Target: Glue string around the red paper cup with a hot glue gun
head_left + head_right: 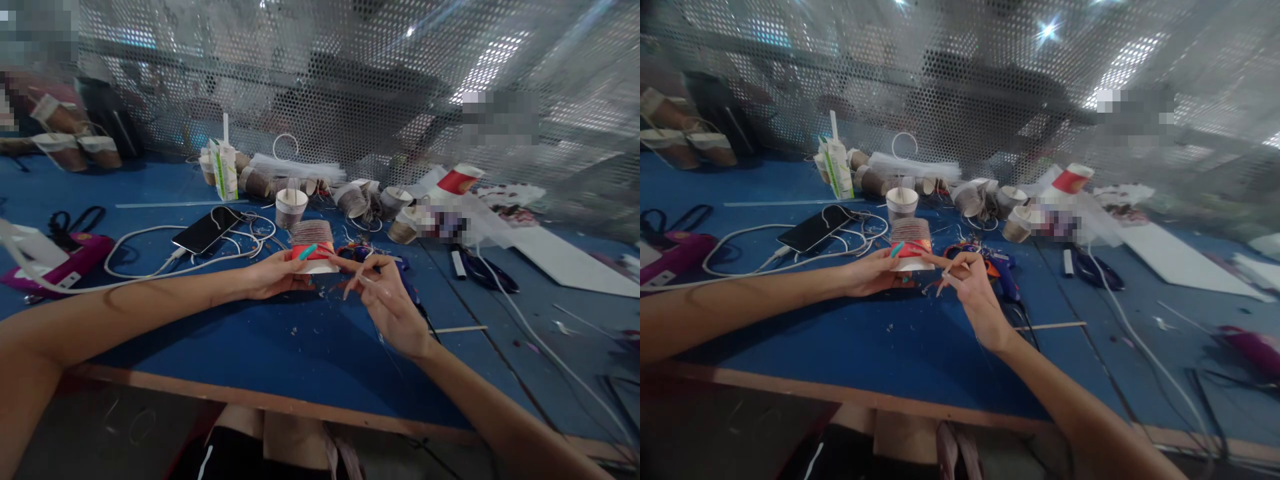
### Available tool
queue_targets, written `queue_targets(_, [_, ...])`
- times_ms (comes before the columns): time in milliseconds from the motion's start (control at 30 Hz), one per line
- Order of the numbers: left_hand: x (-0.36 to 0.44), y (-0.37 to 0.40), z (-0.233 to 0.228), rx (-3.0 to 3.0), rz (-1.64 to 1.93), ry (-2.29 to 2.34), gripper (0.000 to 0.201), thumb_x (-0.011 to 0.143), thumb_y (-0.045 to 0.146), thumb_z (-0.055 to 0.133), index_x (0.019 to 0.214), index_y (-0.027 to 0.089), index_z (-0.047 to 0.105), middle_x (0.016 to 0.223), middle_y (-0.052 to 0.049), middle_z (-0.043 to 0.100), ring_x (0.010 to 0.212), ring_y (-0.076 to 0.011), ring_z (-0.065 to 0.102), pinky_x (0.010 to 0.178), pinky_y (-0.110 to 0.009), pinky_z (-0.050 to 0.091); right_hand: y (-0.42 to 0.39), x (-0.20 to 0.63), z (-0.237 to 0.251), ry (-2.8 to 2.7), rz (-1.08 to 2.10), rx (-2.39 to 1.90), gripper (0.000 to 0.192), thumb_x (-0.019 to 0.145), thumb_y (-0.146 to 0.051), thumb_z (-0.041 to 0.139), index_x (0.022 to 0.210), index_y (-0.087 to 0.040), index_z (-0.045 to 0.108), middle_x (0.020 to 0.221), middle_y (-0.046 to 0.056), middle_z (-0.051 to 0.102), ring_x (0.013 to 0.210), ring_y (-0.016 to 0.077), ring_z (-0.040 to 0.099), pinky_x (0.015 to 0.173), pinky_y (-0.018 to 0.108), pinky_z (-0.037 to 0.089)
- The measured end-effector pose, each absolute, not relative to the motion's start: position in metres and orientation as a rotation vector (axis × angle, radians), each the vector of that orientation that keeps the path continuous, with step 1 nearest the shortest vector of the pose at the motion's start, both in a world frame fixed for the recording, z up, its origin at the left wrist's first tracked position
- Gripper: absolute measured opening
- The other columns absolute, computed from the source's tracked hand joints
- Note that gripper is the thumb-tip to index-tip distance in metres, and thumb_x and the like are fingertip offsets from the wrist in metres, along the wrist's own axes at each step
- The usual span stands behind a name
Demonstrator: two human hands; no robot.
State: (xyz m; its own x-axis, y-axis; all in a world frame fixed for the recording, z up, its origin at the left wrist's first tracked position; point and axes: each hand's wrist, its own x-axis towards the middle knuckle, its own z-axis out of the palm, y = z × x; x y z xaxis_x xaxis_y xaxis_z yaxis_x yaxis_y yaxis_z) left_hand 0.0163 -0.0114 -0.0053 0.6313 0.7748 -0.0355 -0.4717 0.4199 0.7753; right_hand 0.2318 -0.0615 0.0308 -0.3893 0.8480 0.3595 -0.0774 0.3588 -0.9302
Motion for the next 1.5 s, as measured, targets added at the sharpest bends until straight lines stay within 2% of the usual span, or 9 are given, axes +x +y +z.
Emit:
queue_targets(233, [0.016,-0.011,-0.006,0.826,0.779,0.422,0.057,0.057,0.040,0.094,0.103,0.017,0.069,0.097,-0.006,0.069,0.080,-0.0142,0.061,0.086,-0.037,0.051,-0.059,0.228,0.043,-1.339,1.348,-0.799,0.024,0.082,-0.046,0.065,0.086,-0.027,0.052,0.114,0.006,0.073,0.073,0.0170,0.060,0.069,0.034,0.053])
queue_targets(433, [0.016,-0.012,-0.004,0.810,0.782,0.456,0.060,0.049,0.042,0.097,0.094,0.015,0.068,0.087,-0.003,0.067,0.075,-0.0120,0.060,0.082,-0.034,0.052,-0.046,0.236,0.039,-1.062,1.301,-0.923,0.014,0.080,-0.035,0.062,0.082,-0.025,0.053,0.086,0.003,0.074,0.055,0.0127,0.052,0.056,0.030,0.051])
queue_targets(667, [0.016,-0.014,-0.002,0.818,0.789,0.488,0.050,0.067,0.034,0.089,0.108,0.015,0.067,0.100,-0.007,0.069,0.082,-0.0144,0.063,0.088,-0.038,0.054,-0.063,0.225,0.048,-1.270,1.505,-0.760,0.019,0.086,-0.042,0.056,0.086,-0.026,0.045,0.112,0.004,0.072,0.044,0.0106,0.048,0.037,0.029,0.046])
queue_targets(800, [0.021,-0.020,0.002,0.914,0.874,0.615,0.048,0.071,0.032,0.085,0.111,0.016,0.064,0.108,-0.010,0.069,0.094,-0.0197,0.066,0.095,-0.042,0.051,-0.055,0.231,0.037,-1.221,1.301,-0.907,0.022,0.089,-0.044,0.056,0.088,-0.026,0.043,0.094,0.001,0.073,0.036,0.0069,0.039,0.031,0.023,0.038])
queue_targets(1033, [0.015,-0.018,0.003,1.724,1.092,0.968,0.073,0.064,0.042,0.084,0.126,0.017,0.053,0.140,-0.018,0.055,0.138,-0.0340,0.044,0.120,-0.048,0.027,-0.055,0.239,0.030,-1.827,0.846,-0.999,0.035,0.095,-0.044,0.051,0.068,-0.023,0.044,0.048,-0.006,0.048,0.036,0.0083,0.038,0.037,0.022,0.028])
queue_targets(1133, [0.011,-0.012,0.000,1.902,0.886,1.107,0.081,0.070,0.051,0.075,0.136,0.015,0.046,0.154,-0.021,0.042,0.150,-0.0358,0.028,0.125,-0.048,0.017,-0.062,0.236,0.032,-2.359,0.582,-0.732,0.040,0.096,-0.032,0.048,0.059,-0.023,0.035,0.048,-0.005,0.039,0.043,0.0082,0.035,0.046,0.025,0.026])
queue_targets(1267, [0.012,-0.009,-0.007,2.012,0.815,1.219,0.085,0.080,0.052,0.063,0.146,0.008,0.032,0.162,-0.026,0.026,0.155,-0.0353,0.013,0.126,-0.048,0.011,-0.060,0.239,0.032,-2.513,0.421,-0.498,0.039,0.096,-0.022,0.042,0.062,-0.024,0.023,0.052,-0.006,0.027,0.046,0.0091,0.024,0.048,0.027,0.020])
queue_targets(1400, [0.011,-0.007,-0.012,2.002,0.902,1.382,0.091,0.075,0.044,0.068,0.146,0.008,0.024,0.159,-0.030,0.027,0.153,-0.0408,0.017,0.123,-0.055,0.012,-0.057,0.245,0.033,-2.538,0.492,-0.564,0.041,0.096,-0.028,0.040,0.061,-0.024,0.018,0.052,-0.006,0.022,0.044,0.0090,0.023,0.047,0.028,0.018])
queue_targets(1500, [0.008,-0.006,-0.005,2.003,0.927,1.413,0.089,0.069,0.040,0.075,0.140,0.009,0.031,0.154,-0.030,0.033,0.149,-0.0430,0.024,0.121,-0.056,0.017,-0.059,0.243,0.034,-2.623,0.615,-0.602,0.044,0.096,-0.034,0.040,0.059,-0.024,0.018,0.050,-0.007,0.022,0.043,0.0088,0.024,0.047,0.027,0.019])
